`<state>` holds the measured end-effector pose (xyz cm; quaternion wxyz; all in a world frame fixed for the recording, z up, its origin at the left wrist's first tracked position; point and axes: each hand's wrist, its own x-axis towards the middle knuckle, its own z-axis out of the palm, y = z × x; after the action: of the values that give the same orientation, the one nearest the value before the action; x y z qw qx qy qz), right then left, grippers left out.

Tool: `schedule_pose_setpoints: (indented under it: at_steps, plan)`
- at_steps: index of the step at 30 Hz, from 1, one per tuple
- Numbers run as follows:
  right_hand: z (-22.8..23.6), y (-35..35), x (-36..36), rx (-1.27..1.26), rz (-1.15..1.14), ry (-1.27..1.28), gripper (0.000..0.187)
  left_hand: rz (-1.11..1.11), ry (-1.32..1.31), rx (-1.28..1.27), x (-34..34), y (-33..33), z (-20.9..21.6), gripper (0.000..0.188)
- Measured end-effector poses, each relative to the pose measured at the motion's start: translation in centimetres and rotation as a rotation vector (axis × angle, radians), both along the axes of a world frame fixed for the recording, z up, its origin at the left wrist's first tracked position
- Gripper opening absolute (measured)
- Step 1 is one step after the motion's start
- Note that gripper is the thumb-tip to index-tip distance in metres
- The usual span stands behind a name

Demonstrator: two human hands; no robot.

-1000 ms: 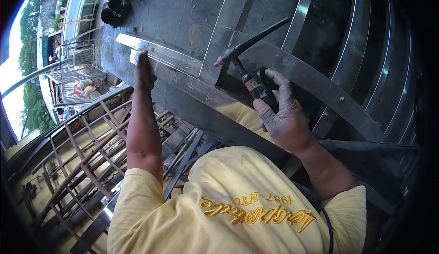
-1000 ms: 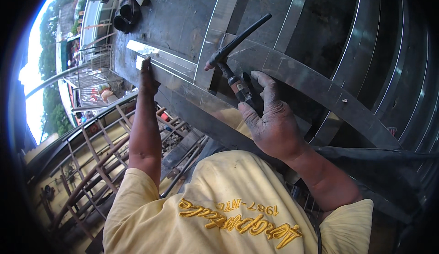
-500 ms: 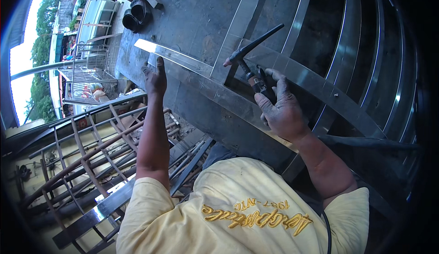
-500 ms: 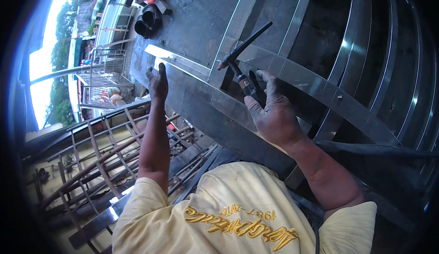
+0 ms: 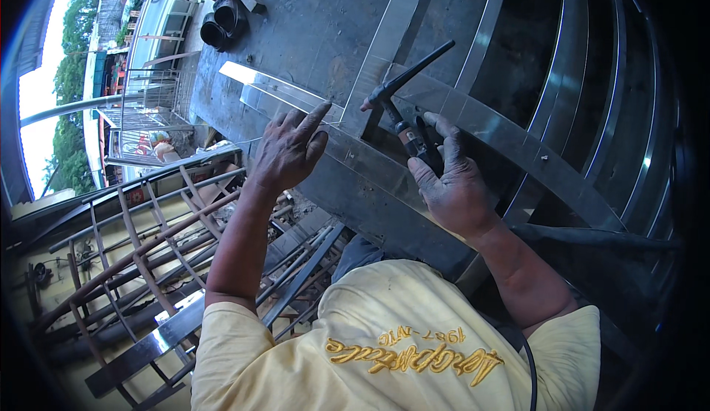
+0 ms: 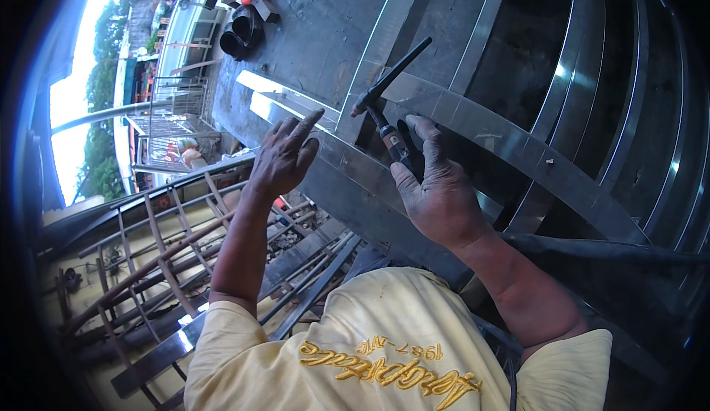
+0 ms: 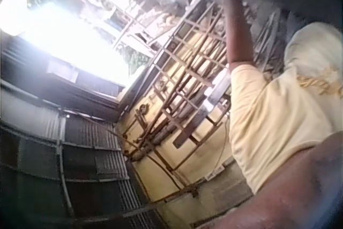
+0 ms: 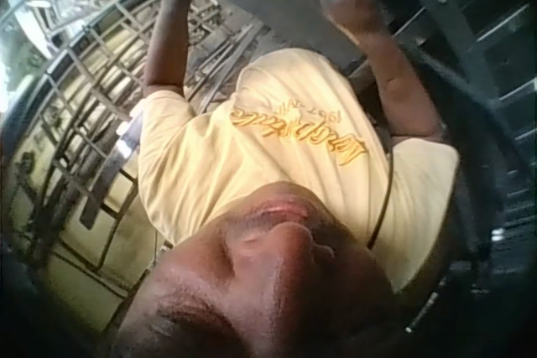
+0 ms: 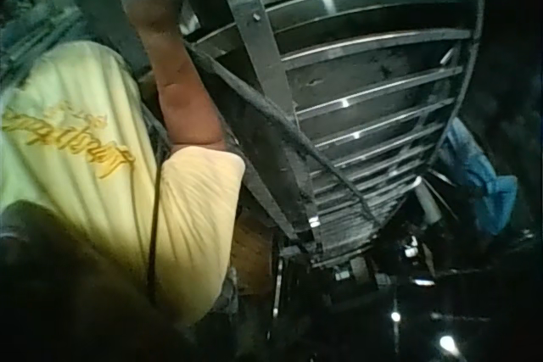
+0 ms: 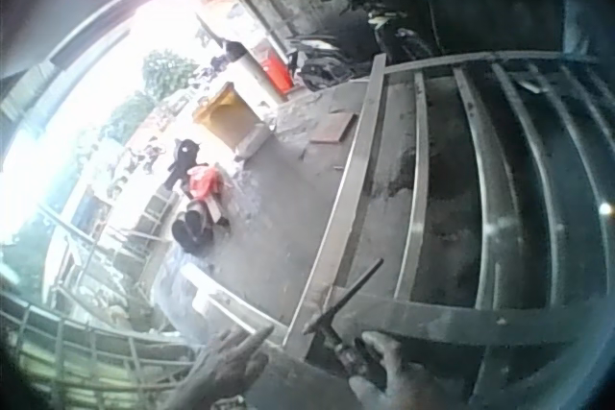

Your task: The person welds various components of a large stainless steel gate on a fabrication floor using a welding torch.

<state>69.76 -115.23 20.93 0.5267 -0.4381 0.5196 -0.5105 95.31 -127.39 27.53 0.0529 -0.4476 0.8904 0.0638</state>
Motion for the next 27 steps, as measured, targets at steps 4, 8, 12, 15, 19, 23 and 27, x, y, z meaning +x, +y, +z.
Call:
schedule_pose_setpoints:
  at_steps: [4,8,12,15,19,23,27]
  plan:
    - [-0.1,0.3,0.0,-0.080,-0.017,0.100,0.051,-0.040,-0.100,0.013,0.0,-1.2,0.5,0.040]
    - [-0.3,0.3,-0.1,-0.058,0.000,0.118,0.051,-0.032,0.072,0.012,2.0,-1.9,-1.3,0.032]
    - [-0.4,0.6,0.3,-0.052,-0.091,0.143,0.050,-0.195,0.095,0.027,2.7,-3.2,-2.0,0.019]
    - [-0.3,0.4,0.0,-0.063,-0.019,0.156,0.048,-0.233,0.029,0.001,2.4,-3.6,-1.7,0.020]
    - [0.0,0.2,0.3,-0.122,-0.115,0.117,0.045,-0.319,-0.005,-0.052,1.6,-4.6,-1.5,0.025]
    - [-0.4,0.1,0.9,-0.240,-0.196,0.337,0.044,-0.260,-0.055,-0.033,1.4,-4.8,-2.5,0.027]
    - [-3.2,-0.8,4.5,-0.250,-0.127,0.155,0.074,-0.260,-0.001,-0.200,3.6,-4.0,-2.4,0.008]
